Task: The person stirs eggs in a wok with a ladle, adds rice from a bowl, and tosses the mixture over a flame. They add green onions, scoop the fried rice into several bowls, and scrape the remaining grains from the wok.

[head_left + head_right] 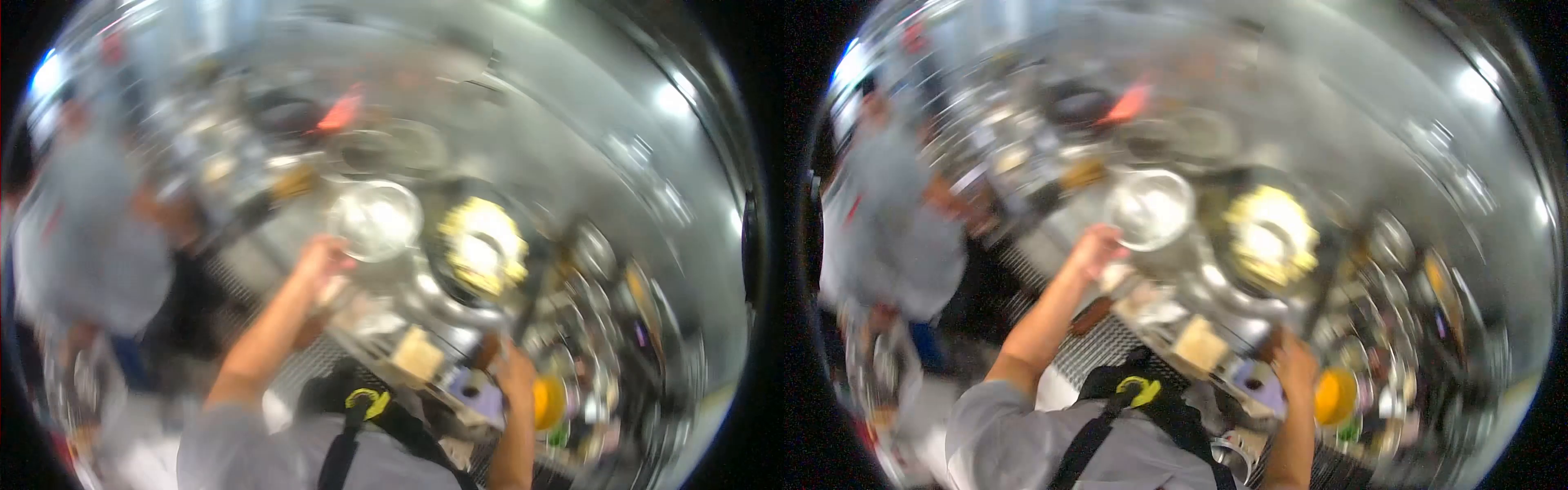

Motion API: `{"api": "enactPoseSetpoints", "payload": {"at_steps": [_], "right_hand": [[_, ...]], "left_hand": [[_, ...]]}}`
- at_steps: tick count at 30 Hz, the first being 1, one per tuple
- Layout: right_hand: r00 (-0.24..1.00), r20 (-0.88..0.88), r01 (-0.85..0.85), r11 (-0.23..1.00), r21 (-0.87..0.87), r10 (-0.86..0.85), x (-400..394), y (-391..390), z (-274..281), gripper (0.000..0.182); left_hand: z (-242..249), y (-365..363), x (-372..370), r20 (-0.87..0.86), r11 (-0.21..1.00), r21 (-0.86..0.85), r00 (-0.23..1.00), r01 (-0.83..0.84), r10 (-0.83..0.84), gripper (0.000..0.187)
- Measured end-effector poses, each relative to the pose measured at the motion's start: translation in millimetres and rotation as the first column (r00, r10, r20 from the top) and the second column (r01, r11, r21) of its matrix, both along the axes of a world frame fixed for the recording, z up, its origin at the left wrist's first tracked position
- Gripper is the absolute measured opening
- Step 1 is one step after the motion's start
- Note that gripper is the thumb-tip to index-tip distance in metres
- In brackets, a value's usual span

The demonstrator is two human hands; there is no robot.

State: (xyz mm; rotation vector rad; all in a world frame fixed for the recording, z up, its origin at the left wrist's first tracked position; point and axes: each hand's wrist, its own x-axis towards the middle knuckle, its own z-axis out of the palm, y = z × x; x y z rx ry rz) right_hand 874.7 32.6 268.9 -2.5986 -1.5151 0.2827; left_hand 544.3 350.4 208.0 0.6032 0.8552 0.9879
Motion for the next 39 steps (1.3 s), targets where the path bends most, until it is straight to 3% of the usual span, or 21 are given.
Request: {"api": "enactPoseSetpoints", "payload": {"at_steps": [1, 2, 3, 4, 5, 6, 9, 10, 12, 14, 18, 20, 21, 24, 27, 29, 33, 35, 36, 38, 39], "right_hand": [[0.979, 0.149, -0.167, 0.967, 0.193, 0.139, 5, -5, -18, 0.050], [0.963, 0.184, -0.251, 0.904, 0.347, 0.196, -9, -1, -5, 0.050], [0.940, 0.280, -0.302, 0.863, 0.404, 0.198, -23, 7, 0, 0.049], [0.947, 0.171, -0.319, 0.751, 0.579, 0.271, -38, 18, 5, 0.047], [0.957, -0.067, -0.178, 0.751, 0.636, 0.283, -57, 26, 13, 0.044], [0.916, -0.197, -0.145, 0.746, 0.650, 0.350, -81, 39, 16, 0.044], [0.790, -0.230, -0.313, 0.696, 0.646, 0.568, -149, 79, 28, 0.040], [0.727, -0.201, -0.380, 0.629, 0.678, 0.656, -164, 91, 25, 0.039], [0.651, -0.178, -0.478, 0.580, 0.659, 0.738, -199, 106, 23, 0.039], [0.599, -0.185, -0.525, 0.556, 0.644, 0.779, -232, 123, 31, 0.037], [0.499, -0.197, -0.586, 0.496, 0.641, 0.844, -307, 150, 17, 0.035], [0.435, -0.229, -0.607, 0.471, 0.640, 0.871, -346, 156, 13, 0.034], [0.417, -0.191, -0.645, 0.438, 0.626, 0.888, -365, 159, 14, 0.034], [0.325, -0.232, -0.689, 0.398, 0.605, 0.917, -413, 175, 12, 0.033], [0.250, -0.185, -0.740, 0.311, 0.596, 0.950, -455, 186, 22, 0.033], [0.207, -0.157, -0.762, 0.259, 0.593, 0.966, -472, 190, 26, 0.033], [0.155, -0.160, -0.779, 0.221, 0.587, 0.975, -495, 187, 27, 0.033], [0.152, -0.177, -0.781, 0.228, 0.581, 0.972, -497, 185, 27, 0.032], [0.167, -0.188, -0.778, 0.247, 0.577, 0.968, -496, 182, 26, 0.032], [0.205, -0.224, -0.775, 0.298, 0.558, 0.953, -492, 172, 21, 0.031], [0.226, -0.244, -0.776, 0.326, 0.540, 0.943, -490, 169, 19, 0.031]], "left_hand": [[0, -27, -38, 0.008, 0.999, -0.003, 0.999, -0.041, 0.041, 0.006], [0, -53, -77, 0.013, 0.997, -0.002, 0.997, -0.078, 0.078, 0.006], [-13, -75, -118, 0.062, 0.994, -0.010, 0.992, -0.108, 0.108, 0.006], [-26, -95, -155, 0.117, 0.994, -0.006, 0.987, -0.109, 0.109, 0.007], [-29, -118, -185, 0.104, 0.983, 0.013, 0.978, -0.181, 0.178, 0.008], [-34, -140, -215, 0.098, 0.969, 0.032, 0.966, -0.243, 0.239, 0.008], [-75, -203, -308, 0.081, 0.918, 0.013, 0.916, -0.396, 0.394, 0.005], [-93, -225, -340, 0.055, 0.905, 0.009, 0.903, -0.426, 0.425, 0.009], [-145, -272, -399, 0.026, 0.852, -0.032, 0.852, -0.523, 0.524, 0.013], [-158, -325, -443, 0.022, 0.773, -0.128, 0.778, -0.621, 0.628, 0.018], [-163, -425, -518, 0.073, 0.507, -0.201, 0.504, -0.838, 0.861, 0.017], [-191, -458, -564, 0.079, 0.369, -0.085, 0.363, -0.926, 0.929, 0.018], [-206, -465, -589, 0.082, 0.284, -0.064, 0.279, -0.957, 0.957, 0.015], [-179, -439, -637, 0.143, -0.003, 0.103, 0.012, -0.995, 0.990, 0.013], [-119, -392, -672, 0.085, -0.181, 0.157, -0.170, -0.971, 0.982, 0.012], [-115, -371, -704, 0.047, -0.237, 0.158, -0.233, -0.959, 0.971, 0.012], [-105, -350, -720, -0.048, -0.217, 0.132, -0.225, -0.967, 0.973, 0.013], [-109, -350, -700, -0.096, -0.118, 0.132, -0.131, -0.984, 0.987, 0.015], [-116, -349, -685, -0.129, -0.054, 0.134, -0.072, -0.990, 0.989, 0.017], [-145, -344, -636, -0.262, -0.030, 0.174, -0.075, -0.984, 0.962, 0.022], [-190, -344, -616, -0.263, 0.003, 0.147, -0.037, -0.989, 0.964, 0.022]]}}
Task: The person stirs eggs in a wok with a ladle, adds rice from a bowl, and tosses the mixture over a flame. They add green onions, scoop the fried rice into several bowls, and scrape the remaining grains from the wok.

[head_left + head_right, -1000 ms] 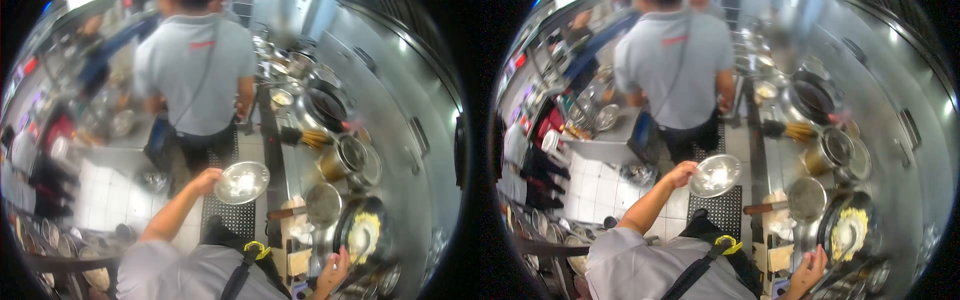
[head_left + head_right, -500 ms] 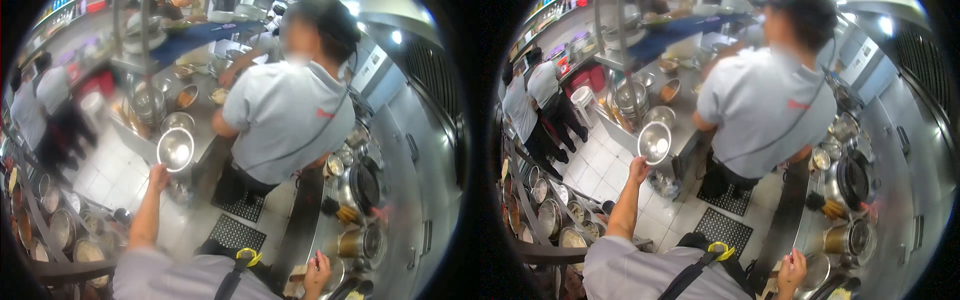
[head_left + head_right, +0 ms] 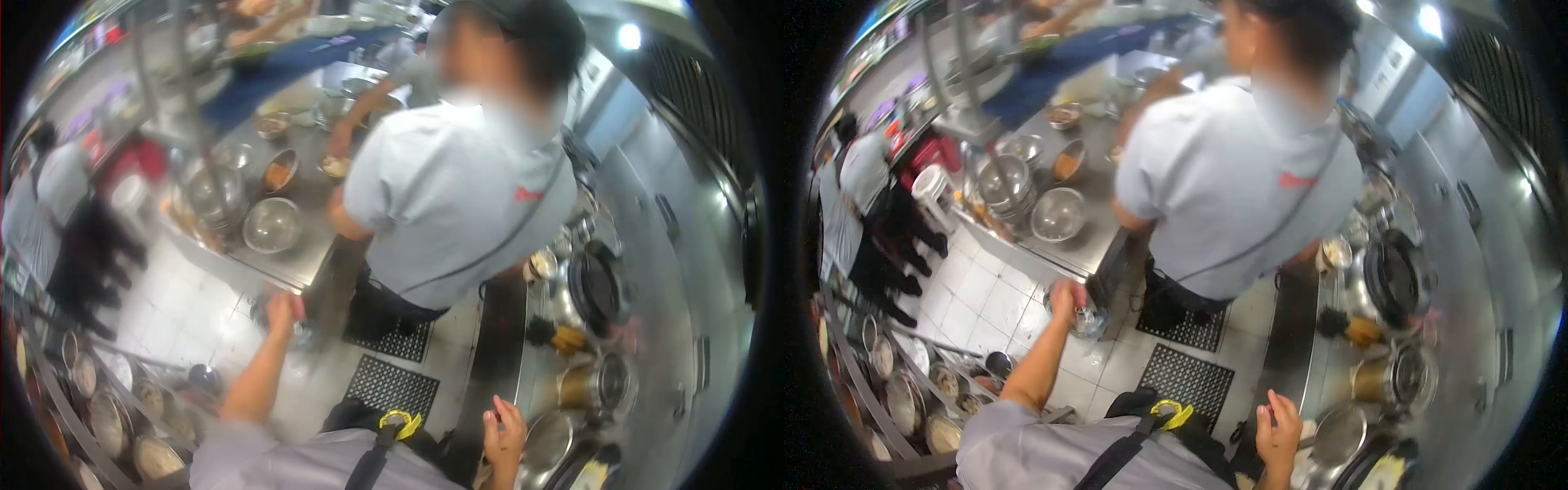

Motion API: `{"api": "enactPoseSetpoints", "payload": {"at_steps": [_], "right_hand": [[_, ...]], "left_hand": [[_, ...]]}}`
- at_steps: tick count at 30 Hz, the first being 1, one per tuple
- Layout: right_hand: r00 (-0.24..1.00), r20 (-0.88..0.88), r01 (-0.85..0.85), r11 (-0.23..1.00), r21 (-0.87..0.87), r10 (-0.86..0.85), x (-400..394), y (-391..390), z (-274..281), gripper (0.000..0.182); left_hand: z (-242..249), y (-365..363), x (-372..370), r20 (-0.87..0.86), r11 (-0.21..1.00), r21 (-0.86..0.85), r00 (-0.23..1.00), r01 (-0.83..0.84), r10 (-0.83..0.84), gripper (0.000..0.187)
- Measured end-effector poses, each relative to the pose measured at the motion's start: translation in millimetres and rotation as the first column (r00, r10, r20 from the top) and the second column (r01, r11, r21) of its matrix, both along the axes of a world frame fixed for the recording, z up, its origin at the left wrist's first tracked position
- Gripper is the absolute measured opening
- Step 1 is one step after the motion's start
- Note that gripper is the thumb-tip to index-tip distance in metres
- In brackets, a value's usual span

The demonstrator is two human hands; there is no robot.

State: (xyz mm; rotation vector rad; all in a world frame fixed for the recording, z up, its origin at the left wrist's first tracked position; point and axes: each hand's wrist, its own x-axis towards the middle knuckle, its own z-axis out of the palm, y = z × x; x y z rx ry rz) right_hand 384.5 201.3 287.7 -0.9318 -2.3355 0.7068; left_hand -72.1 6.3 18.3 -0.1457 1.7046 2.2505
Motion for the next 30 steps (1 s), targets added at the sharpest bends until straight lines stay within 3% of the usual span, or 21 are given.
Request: {"api": "enactPoseSetpoints", "payload": {"at_steps": [1, 4, 5, 8, 10, 12, 15, 17, 19, 21, 23, 25, 28, 30], "right_hand": [[1.000, 0.011, 0.029, 0.999, -0.023, -0.029, 2, -3, -2, 0.031], [0.996, 0.029, 0.090, 0.991, -0.100, -0.087, 14, -12, -5, 0.030], [0.999, 0.011, 0.049, 0.999, -0.017, -0.049, 14, -12, 0, 0.030], [0.993, -0.028, 0.112, 0.994, -0.012, -0.112, 34, -28, 1, 0.030], [0.991, -0.031, 0.131, 0.991, -0.002, -0.131, 57, -38, -3, 0.029], [0.983, -0.032, 0.183, 0.983, -0.011, -0.183, 92, -61, -9, 0.029], [0.950, -0.047, 0.307, 0.951, -0.028, -0.308, 156, -90, -22, 0.029], [0.895, 0.006, 0.446, 0.893, -0.065, -0.446, 210, -118, -20, 0.028], [0.807, 0.017, 0.590, 0.803, -0.088, -0.591, 262, -143, -18, 0.028], [0.689, 0.033, 0.720, 0.678, -0.150, -0.724, 307, -169, -16, 0.028], [0.584, -0.071, 0.793, 0.587, -0.160, -0.809, 345, -195, -22, 0.027], [0.505, -0.078, 0.845, 0.511, -0.159, -0.860, 369, -215, -23, 0.026], [0.432, -0.062, 0.887, 0.437, -0.150, -0.900, 389, -236, -21, 0.025], [0.419, -0.066, 0.896, 0.425, -0.133, -0.905, 400, -244, -22, 0.022]], "left_hand": [[-15, -3, 28, -0.003, 0.985, -0.001, 0.985, 0.175, -0.175, 0.019], [-62, 8, 116, 0.311, 0.863, -0.149, 0.851, 0.483, -0.423, 0.021], [-67, 13, 138, 0.390, 0.774, -0.162, 0.761, 0.612, -0.519, 0.020], [-82, 38, 202, 0.385, 0.548, -0.166, 0.565, 0.820, -0.729, 0.021], [-85, 64, 234, 0.325, 0.226, -0.245, 0.300, 0.943, -0.897, 0.016], [-78, 88, 267, 0.267, -0.027, -0.337, 0.068, 0.941, -0.961, 0.013], [-73, 129, 335, 0.289, -0.279, -0.419, -0.164, 0.864, -0.943, 0.018], [-139, 149, 377, 0.102, -0.369, -0.455, -0.365, 0.810, -0.926, 0.018], [-80, 167, 454, 0.150, -0.566, -0.465, -0.569, 0.681, -0.809, 0.020], [-99, 176, 528, 0.321, -0.626, -0.155, -0.560, 0.765, -0.764, 0.027], [-94, 181, 598, 0.439, -0.727, -0.250, -0.595, 0.639, -0.674, 0.053], [-77, 168, 653, 0.552, -0.676, -0.305, -0.454, 0.671, -0.699, 0.068], [-27, 154, 707, 0.547, -0.788, -0.220, -0.596, 0.576, -0.588, 0.062], [-67, 140, 708, 0.438, -0.770, -0.303, -0.635, 0.561, -0.636, 0.047]]}}
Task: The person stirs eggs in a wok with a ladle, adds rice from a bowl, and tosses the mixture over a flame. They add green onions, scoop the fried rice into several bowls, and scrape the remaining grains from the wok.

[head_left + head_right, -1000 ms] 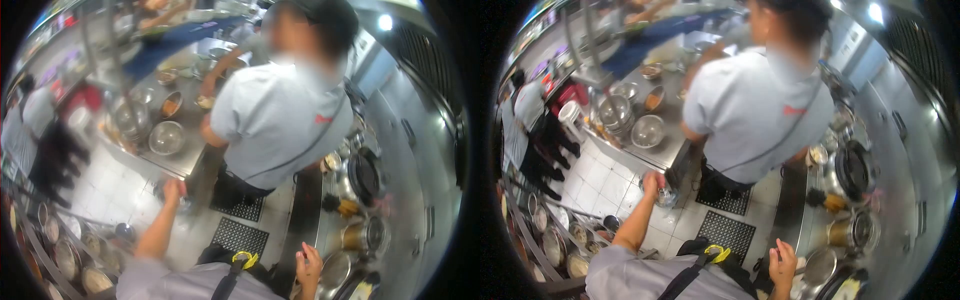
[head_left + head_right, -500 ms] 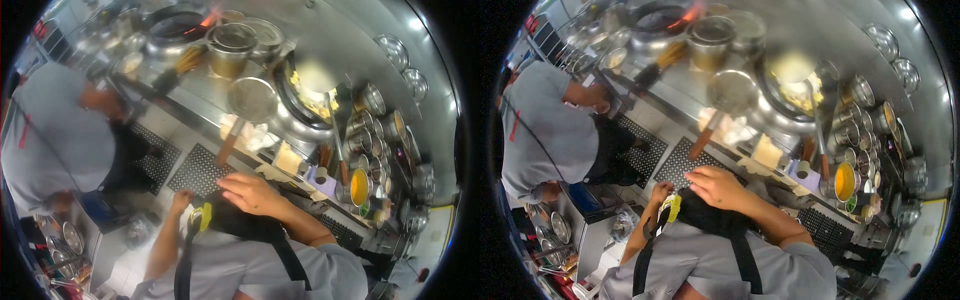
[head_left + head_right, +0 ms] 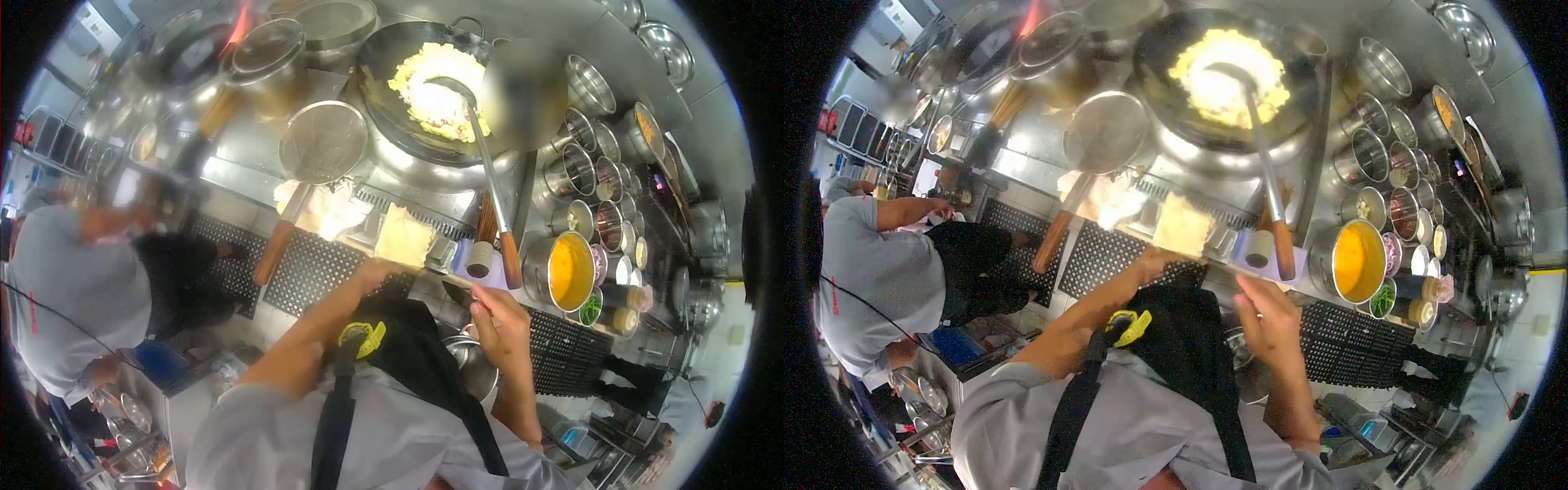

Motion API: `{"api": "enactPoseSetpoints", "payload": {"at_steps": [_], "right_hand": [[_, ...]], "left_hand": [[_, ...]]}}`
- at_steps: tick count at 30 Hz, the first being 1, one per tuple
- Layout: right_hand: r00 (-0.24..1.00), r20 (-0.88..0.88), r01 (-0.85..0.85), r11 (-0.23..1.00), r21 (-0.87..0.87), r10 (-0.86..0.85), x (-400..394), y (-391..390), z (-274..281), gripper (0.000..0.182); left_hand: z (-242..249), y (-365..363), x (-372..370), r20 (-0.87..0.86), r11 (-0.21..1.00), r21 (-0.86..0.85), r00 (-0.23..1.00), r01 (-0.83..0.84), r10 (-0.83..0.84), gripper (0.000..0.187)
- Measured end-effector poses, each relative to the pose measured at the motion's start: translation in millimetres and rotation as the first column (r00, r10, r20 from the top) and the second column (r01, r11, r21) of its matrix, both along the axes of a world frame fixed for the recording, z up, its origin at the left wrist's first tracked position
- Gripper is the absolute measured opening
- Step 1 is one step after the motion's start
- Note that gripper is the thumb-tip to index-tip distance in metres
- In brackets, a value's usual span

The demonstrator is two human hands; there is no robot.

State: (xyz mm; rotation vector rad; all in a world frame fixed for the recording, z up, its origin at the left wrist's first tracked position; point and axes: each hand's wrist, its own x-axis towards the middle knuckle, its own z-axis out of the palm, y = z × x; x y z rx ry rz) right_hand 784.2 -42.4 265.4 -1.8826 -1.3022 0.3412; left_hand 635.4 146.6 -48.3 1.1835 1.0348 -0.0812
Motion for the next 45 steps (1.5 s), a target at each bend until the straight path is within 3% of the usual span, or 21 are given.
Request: {"api": "enactPoseSetpoints", "payload": {"at_steps": [2, 5, 7, 9, 11, 14, 17, 18, 21, 22, 23, 25, 27, 28, 30, 31, 35, 37, 39, 41, 45], "right_hand": [[0.999, 0.012, 0.030, 0.999, 0.020, -0.031, 10, -8, -3, 0.021], [0.993, 0.023, 0.116, 0.991, 0.062, -0.117, 30, -16, -4, 0.020], [0.985, -0.003, 0.171, 0.970, 0.174, -0.173, 52, -17, -13, 0.021], [0.961, -0.114, 0.269, 0.943, 0.194, -0.251, 72, -9, -12, 0.027], [0.979, -0.047, 0.203, 0.978, 0.058, -0.200, 85, 16, 4, 0.036], [0.995, 0.059, 0.088, 0.980, -0.179, -0.079, 99, 60, 3, 0.051], [0.999, 0.028, 0.025, 0.959, -0.281, -0.018, 126, 94, -72, 0.060], [0.998, -0.043, 0.029, 0.956, -0.292, -0.044, 126, 101, -73, 0.061], [0.919, -0.335, 0.084, 0.934, -0.347, -0.207, 101, 111, -45, 0.066], [0.914, -0.351, 0.088, 0.944, -0.317, -0.203, 102, 110, -47, 0.064], [0.956, -0.249, 0.080, 0.957, -0.280, -0.152, 106, 108, -53, 0.062], [0.991, -0.031, 0.120, 0.972, -0.202, -0.129, 112, 99, -29, 0.058], [0.969, 0.179, 0.196, 0.973, -0.120, -0.173, 107, 87, 23, 0.052], [0.947, 0.236, 0.250, 0.963, -0.104, -0.220, 100, 79, 58, 0.051], [0.921, 0.215, 0.329, 0.944, 0.019, -0.326, 76, 69, 122, 0.050], [0.916, 0.132, 0.365, 0.923, 0.121, -0.379, 64, 65, 148, 0.049], [0.851, 0.363, 0.317, 0.922, 0.223, -0.380, 59, 59, 163, 0.050], [0.834, 0.529, 0.150, 0.987, 0.059, -0.158, 74, 71, 115, 0.046], [0.914, 0.401, 0.082, 0.947, -0.311, 0.053, 102, 89, 25, 0.045], [0.930, 0.367, 0.169, 0.912, -0.374, -0.022, 117, 117, -19, 0.052], [0.946, 0.301, 0.142, 0.989, -0.040, -0.123, 101, 137, 30, 0.047]], "left_hand": [[-41, -1, -19, -0.040, 0.969, 0.172, 0.984, 0.176, -0.172, 0.040], [-18, 13, -56, 0.085, 0.857, 0.426, 0.931, 0.288, -0.355, 0.037], [22, 13, -67, -0.354, 0.626, 0.641, 0.895, 0.444, -0.272, 0.034], [95, 16, -64, -0.293, 0.545, 0.768, 0.941, 0.338, -0.170, 0.034], [168, 24, -57, -0.154, 0.277, 0.947, 0.986, 0.165, -0.064, 0.047], [189, 61, -37, -0.363, -0.080, 0.924, 0.923, 0.374, 0.126, 0.068], [150, 86, -19, -0.695, 0.197, 0.717, 0.706, 0.668, 0.137, 0.078], [160, 95, -15, -0.748, 0.332, 0.623, 0.664, 0.709, -0.015, 0.088], [161, 100, -14, -0.769, 0.375, 0.588, 0.639, 0.717, -0.016, 0.091], [139, 99, -15, -0.714, 0.276, 0.689, 0.692, 0.670, 0.102, 0.085], [134, 98, -21, -0.666, 0.334, 0.720, 0.740, 0.608, 0.091, 0.080], [133, 113, -22, -0.541, 0.417, 0.774, 0.840, 0.476, 0.044, 0.070], [156, 134, -30, -0.379, 0.671, 0.668, 0.923, 0.321, -0.065, 0.054], [150, 144, -42, -0.054, 0.779, 0.619, 0.995, 0.101, -0.086, 0.051], [151, 139, -49, 0.504, 0.928, 0.266, 0.858, -0.260, 0.096, 0.043], [170, 130, -56, 0.670, 0.928, 0.011, 0.692, -0.373, 0.270, 0.039], [212, 131, -48, 0.691, 0.891, -0.437, 0.590, -0.121, 0.419, 0.049], [209, 133, -18, 0.661, 0.893, -0.432, 0.629, -0.125, 0.408, 0.047], [229, 130, 12, 0.659, 0.902, -0.406, 0.636, -0.147, 0.400, 0.043], [216, 134, 53, 0.589, 0.862, -0.495, 0.689, -0.104, 0.422, 0.044], [221, 147, 106, 0.372, 0.896, -0.371, 0.845, -0.243, 0.383, 0.045]]}}
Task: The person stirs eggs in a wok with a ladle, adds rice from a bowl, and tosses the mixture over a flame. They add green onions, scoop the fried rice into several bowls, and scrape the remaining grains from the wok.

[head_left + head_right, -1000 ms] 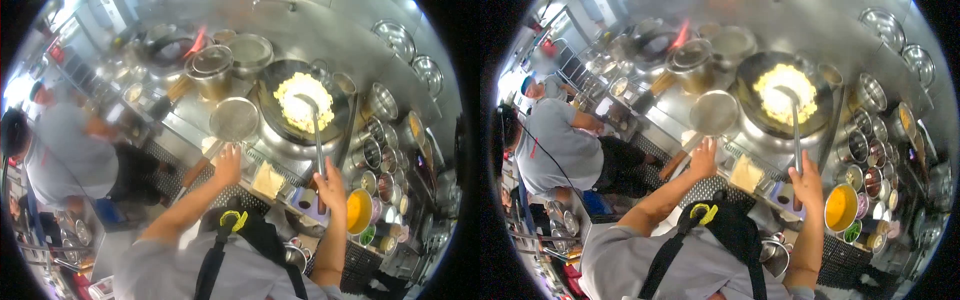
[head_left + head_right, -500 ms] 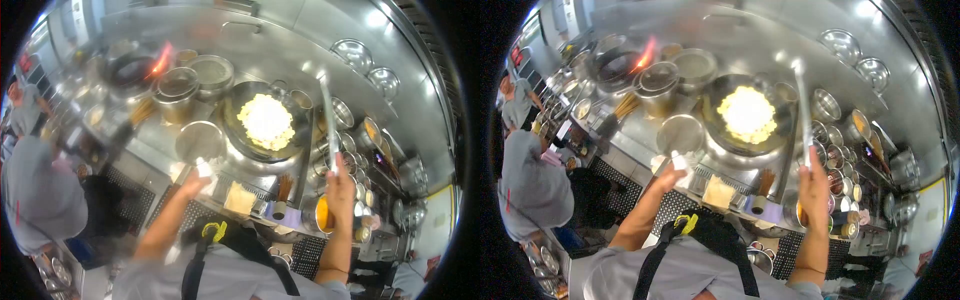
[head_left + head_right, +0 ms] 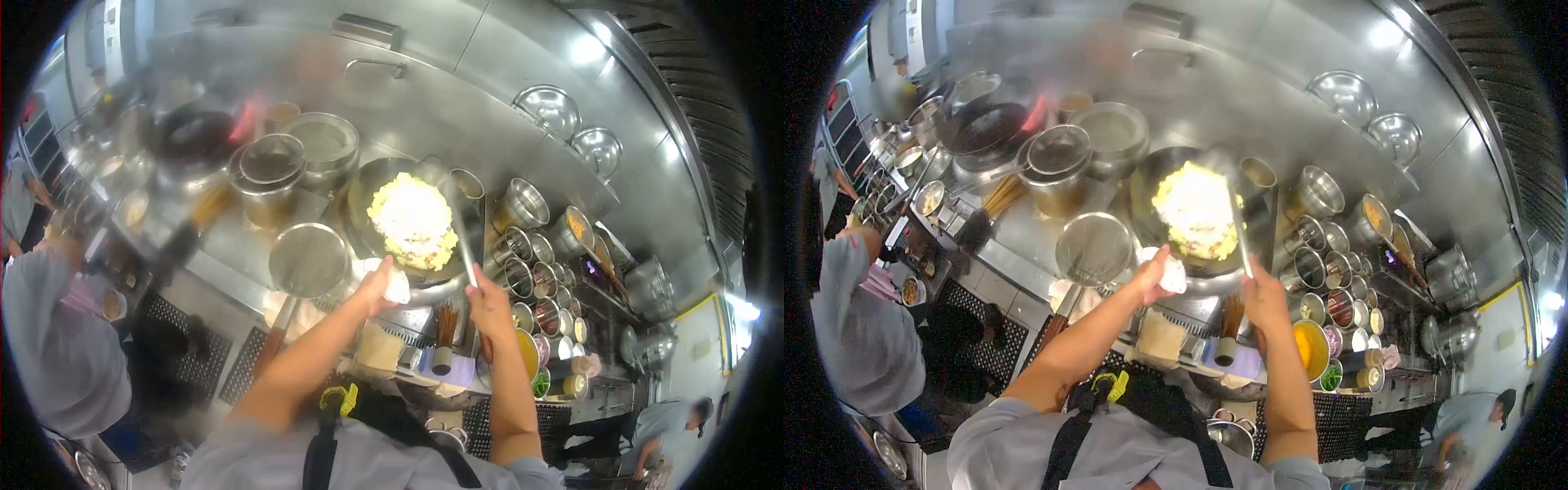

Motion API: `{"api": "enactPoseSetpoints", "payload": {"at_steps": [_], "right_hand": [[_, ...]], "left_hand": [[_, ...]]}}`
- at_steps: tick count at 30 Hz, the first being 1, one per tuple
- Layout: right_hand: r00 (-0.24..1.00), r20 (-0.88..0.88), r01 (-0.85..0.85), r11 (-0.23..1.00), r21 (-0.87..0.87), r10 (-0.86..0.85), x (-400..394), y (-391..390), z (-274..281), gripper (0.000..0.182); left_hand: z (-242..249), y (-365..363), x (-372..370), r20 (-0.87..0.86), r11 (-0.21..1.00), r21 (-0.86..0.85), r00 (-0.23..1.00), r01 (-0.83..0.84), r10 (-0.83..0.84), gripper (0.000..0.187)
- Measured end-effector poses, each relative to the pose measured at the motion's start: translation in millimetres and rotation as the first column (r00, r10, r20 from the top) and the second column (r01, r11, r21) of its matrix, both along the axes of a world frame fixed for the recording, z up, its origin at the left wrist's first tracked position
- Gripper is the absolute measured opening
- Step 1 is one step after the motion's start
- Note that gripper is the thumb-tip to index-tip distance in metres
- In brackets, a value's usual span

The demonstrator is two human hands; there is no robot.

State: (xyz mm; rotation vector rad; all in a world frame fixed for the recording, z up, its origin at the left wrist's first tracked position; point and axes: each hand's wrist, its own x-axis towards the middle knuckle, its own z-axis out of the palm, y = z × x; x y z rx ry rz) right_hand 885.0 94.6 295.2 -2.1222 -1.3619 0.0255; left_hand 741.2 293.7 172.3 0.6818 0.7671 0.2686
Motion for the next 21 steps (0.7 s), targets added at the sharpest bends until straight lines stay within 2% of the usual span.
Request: {"api": "enactPoseSetpoints", "payload": {"at_steps": [1, 3, 4, 6, 7, 8, 9, 10, 12, 15, 18, 19, 21], "right_hand": [[0.996, -0.053, 0.069, 0.997, 0.039, -0.067, -16, 2, 28, 0.045], [0.992, -0.047, 0.124, 0.983, 0.134, -0.119, -38, 10, 64, 0.043], [0.994, 0.064, 0.073, 0.987, 0.144, -0.083, -33, 17, 52, 0.044], [0.959, 0.283, -0.024, 0.989, 0.143, -0.018, -5, 31, -5, 0.046], [0.973, 0.227, -0.031, 0.999, -0.040, 0.040, 11, 34, -44, 0.046], [0.984, 0.159, -0.049, 0.975, -0.216, 0.085, 19, 33, -71, 0.046], [0.997, -0.069, 0.027, 0.963, -0.268, -0.047, 11, 31, -60, 0.047], [0.994, -0.091, 0.036, 0.975, -0.221, -0.058, 7, 27, -41, 0.047], [0.986, -0.153, 0.047, 0.987, -0.155, -0.071, -11, 9, -7, 0.047], [0.996, -0.022, 0.092, 0.996, 0.021, -0.092, -45, -4, 44, 0.046], [0.994, 0.033, 0.112, 0.973, -0.203, -0.108, -52, -10, 35, 0.046], [0.999, 0.045, -0.026, 0.993, -0.114, 0.031, -36, -16, 2, 0.046], [0.999, -0.033, -0.025, 0.975, -0.222, 0.018, -21, -28, -26, 0.046]], "left_hand": [[5, 4, 6, 0.010, 1.000, -0.017, 1.000, 0.018, -0.018, 0.045], [11, 8, 14, 0.024, 0.997, -0.059, 0.998, 0.052, -0.050, 0.045], [13, 11, 16, 0.032, 0.995, -0.083, 0.999, 0.046, -0.044, 0.045], [12, 13, 20, 0.046, 0.990, -0.133, 0.998, 0.042, -0.036, 0.047], [-10, 19, 27, 0.105, 0.987, -0.147, 0.993, 0.067, -0.052, 0.048], [-11, 17, 23, 0.084, 0.983, -0.179, 0.996, 0.035, -0.020, 0.047], [-7, 16, 16, 0.058, 0.979, -0.203, 0.998, 0.003, 0.009, 0.047], [0, 20, 14, 0.042, 0.974, -0.224, 0.998, -0.038, 0.049, 0.047], [3, 20, 11, 0.043, 0.977, -0.211, 0.999, -0.015, 0.025, 0.051], [9, 19, 18, 0.093, 0.981, -0.196, 0.995, -0.003, 0.022, 0.054], [0, 10, 19, 0.111, 0.978, -0.207, 0.994, 0.022, 0.001, 0.055], [1, 7, 19, 0.112, 0.975, -0.221, 0.994, 0.036, -0.011, 0.056], [0, -1, 12, 0.127, 0.979, -0.199, 0.992, 0.048, -0.022, 0.055]]}}
